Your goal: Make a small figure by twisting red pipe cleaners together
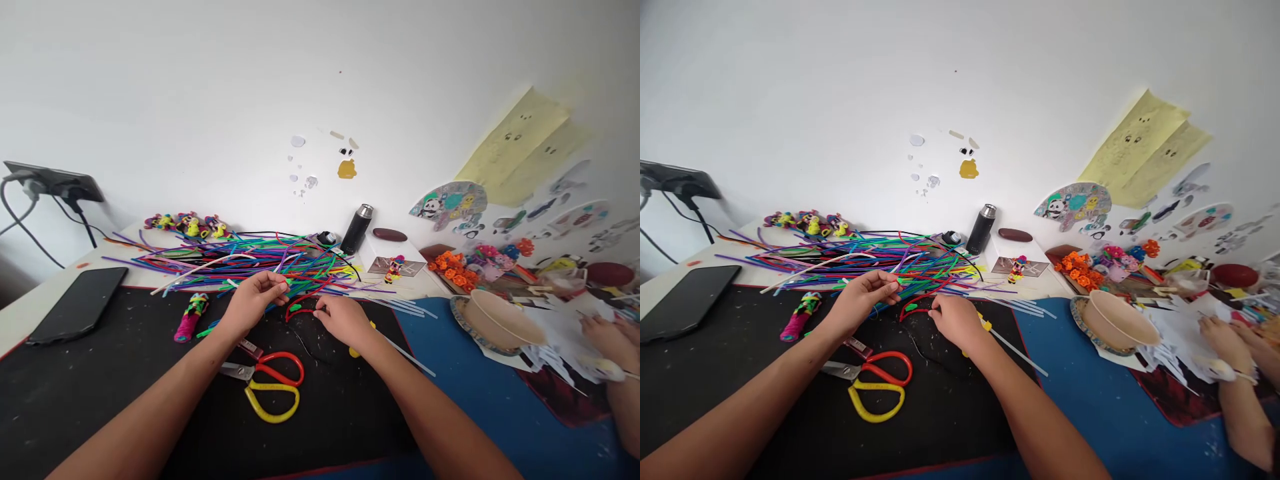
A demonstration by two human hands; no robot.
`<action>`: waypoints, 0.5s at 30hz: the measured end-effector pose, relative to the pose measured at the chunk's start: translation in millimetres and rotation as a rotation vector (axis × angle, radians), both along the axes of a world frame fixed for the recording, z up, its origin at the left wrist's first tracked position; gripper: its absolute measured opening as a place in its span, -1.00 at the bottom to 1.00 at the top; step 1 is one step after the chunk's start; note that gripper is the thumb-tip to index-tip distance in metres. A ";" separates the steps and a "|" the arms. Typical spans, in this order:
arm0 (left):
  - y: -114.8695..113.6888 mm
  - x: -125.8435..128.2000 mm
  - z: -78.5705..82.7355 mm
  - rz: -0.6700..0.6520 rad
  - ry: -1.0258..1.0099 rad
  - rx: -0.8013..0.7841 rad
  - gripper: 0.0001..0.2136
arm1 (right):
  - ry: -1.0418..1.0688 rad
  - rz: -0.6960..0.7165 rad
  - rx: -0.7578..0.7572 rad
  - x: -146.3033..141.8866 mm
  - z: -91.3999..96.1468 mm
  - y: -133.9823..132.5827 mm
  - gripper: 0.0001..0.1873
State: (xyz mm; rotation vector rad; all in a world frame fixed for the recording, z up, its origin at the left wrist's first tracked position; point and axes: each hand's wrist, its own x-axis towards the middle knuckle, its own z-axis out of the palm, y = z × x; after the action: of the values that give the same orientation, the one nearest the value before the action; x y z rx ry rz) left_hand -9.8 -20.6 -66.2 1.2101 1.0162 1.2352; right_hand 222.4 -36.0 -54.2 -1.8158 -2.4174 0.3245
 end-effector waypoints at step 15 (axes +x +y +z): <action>-4.5 9.0 -12.8 -0.258 0.203 0.032 -0.69 | -0.086 0.092 0.028 -10.6 8.1 -7.7 -0.84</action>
State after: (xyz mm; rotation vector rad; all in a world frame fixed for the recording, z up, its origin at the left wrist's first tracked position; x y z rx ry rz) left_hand -0.7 -25.1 -79.0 1.4641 0.9541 0.9446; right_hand 211.7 -43.7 -46.1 -1.7446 -2.5551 0.2232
